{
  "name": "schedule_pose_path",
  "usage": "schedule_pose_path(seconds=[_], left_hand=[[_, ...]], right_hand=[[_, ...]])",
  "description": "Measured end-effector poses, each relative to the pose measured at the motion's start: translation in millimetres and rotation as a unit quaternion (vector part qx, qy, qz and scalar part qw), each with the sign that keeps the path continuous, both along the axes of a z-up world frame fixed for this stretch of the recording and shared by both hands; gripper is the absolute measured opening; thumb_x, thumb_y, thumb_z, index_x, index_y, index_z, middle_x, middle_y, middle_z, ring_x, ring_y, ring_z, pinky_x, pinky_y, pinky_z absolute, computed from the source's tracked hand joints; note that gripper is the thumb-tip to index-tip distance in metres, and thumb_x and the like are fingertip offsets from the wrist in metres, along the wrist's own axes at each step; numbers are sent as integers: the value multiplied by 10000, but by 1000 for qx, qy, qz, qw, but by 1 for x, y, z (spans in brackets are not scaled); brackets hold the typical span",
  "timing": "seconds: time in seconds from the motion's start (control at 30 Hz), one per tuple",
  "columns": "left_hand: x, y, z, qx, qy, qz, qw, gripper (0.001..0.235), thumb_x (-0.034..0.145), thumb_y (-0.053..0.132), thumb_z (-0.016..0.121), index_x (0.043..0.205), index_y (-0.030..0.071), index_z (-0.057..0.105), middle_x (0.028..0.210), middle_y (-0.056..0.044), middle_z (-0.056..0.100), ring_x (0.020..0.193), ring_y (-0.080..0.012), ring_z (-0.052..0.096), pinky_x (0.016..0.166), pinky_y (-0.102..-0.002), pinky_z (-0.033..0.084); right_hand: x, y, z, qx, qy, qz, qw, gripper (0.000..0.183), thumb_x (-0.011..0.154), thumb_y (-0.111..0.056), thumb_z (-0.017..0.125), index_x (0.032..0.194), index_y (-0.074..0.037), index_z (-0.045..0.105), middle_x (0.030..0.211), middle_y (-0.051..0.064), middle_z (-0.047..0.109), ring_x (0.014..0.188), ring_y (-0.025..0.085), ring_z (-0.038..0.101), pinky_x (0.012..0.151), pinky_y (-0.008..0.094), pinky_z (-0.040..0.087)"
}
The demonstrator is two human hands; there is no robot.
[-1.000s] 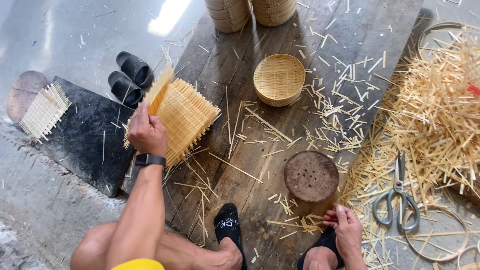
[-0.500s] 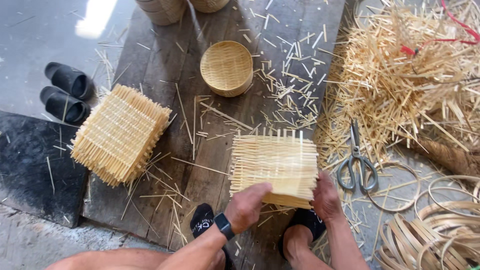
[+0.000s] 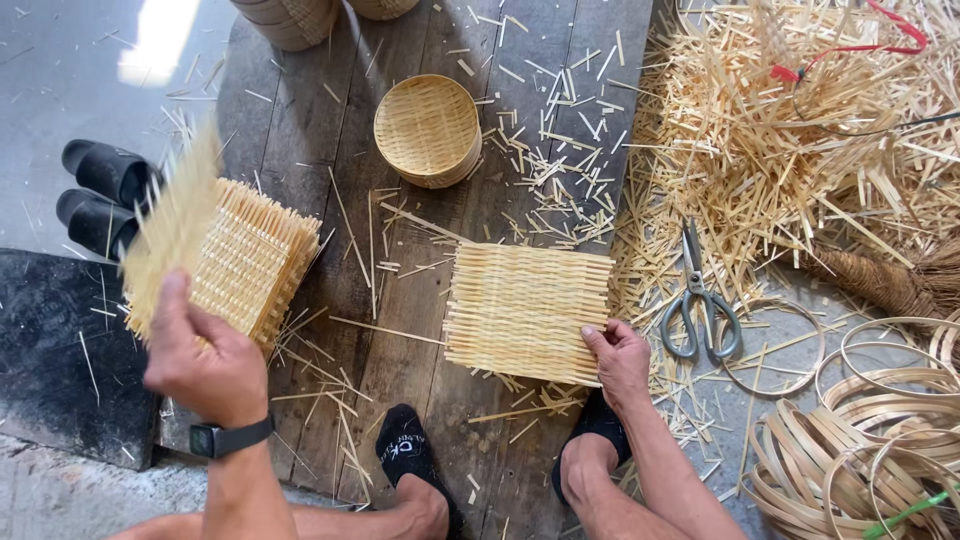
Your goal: The person weaves small round bamboo baskets by placing a pre-woven square mat over a circular frame, trimming the excess with shears, and stacking the finished baskets. The process is repeated multiple times.
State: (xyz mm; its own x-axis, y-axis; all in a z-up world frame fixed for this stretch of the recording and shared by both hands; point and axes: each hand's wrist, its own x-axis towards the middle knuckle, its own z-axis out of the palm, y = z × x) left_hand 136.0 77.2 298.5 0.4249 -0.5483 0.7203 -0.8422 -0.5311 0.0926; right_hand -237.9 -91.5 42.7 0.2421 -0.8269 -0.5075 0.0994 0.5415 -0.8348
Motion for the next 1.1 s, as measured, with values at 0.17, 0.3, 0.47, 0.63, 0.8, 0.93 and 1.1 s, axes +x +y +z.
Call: schedule_pose_path(seconds=[0.17, 0.3, 0.47, 0.63, 0.8, 0.93, 1.1], left_hand=[[-51, -28, -64, 90, 275, -29, 957, 730, 878, 96, 757, 1531, 16, 442, 1586, -231, 458, 1493, -402, 421, 1235, -555, 339], [-79, -82, -154, 201, 673, 74, 708, 840, 724, 239, 892, 1425, 94, 453, 1374, -129, 565, 1252, -247, 562, 1049, -465, 461], [-76, -97, -224, 150, 816, -28, 557, 405, 701, 107, 882, 1067, -10, 753, 959, -88, 776, 875, -191, 709, 866, -371, 565], [-70, -90, -228, 181, 790, -21, 586, 376, 718, 114, 847, 1075, 21, 774, 978, -58, 796, 895, -154, 719, 868, -307, 549], [-78, -99, -204, 214, 745, -5, 632, 730, 661, 182, 892, 1317, -3, 630, 1140, -153, 755, 1010, -224, 716, 920, -357, 553], [-75, -96, -178, 199, 709, 46, 675, 1015, 686, 266, 906, 1529, 24, 394, 1399, -221, 572, 1242, -274, 592, 1028, -424, 487], [-73, -75, -156, 149, 661, 31, 735, 975, 723, 268, 883, 1508, -19, 383, 1409, -249, 554, 1278, -321, 595, 1060, -442, 505]], right_hand=[[-3, 0, -2, -10, 14, 6, 1000, 170, 895, -40, 757, 1037, 41, 714, 913, 60, 738, 751, 85, 652, 678, 218, 532], [-4, 0, -2, -8, 0, 15, 1000, 152, 905, -30, 751, 1028, 50, 711, 912, 89, 742, 746, 91, 654, 677, 225, 539], [-9, -4, 2, -1, -5, 12, 1000, 194, 902, -31, 717, 1076, 47, 685, 942, 90, 765, 781, 99, 692, 719, 234, 570], [-4, -1, -1, 16, -23, 18, 999, 234, 904, -56, 720, 1112, 47, 687, 963, 80, 762, 808, 106, 700, 741, 249, 583], [-51, -25, -18, -70, 61, -14, 996, 237, 948, -121, 719, 1152, -1, 709, 922, 44, 732, 780, 83, 666, 717, 223, 564], [-141, -64, -40, -156, 511, -36, 845, 320, 832, -123, 746, 1105, 24, 669, 1064, 172, 658, 907, 269, 677, 858, 400, 540], [-201, -66, -57, -203, 698, 266, 633, 300, 765, -104, 670, 1045, 2, 686, 1111, 199, 647, 1073, 370, 637, 975, 465, 489]])
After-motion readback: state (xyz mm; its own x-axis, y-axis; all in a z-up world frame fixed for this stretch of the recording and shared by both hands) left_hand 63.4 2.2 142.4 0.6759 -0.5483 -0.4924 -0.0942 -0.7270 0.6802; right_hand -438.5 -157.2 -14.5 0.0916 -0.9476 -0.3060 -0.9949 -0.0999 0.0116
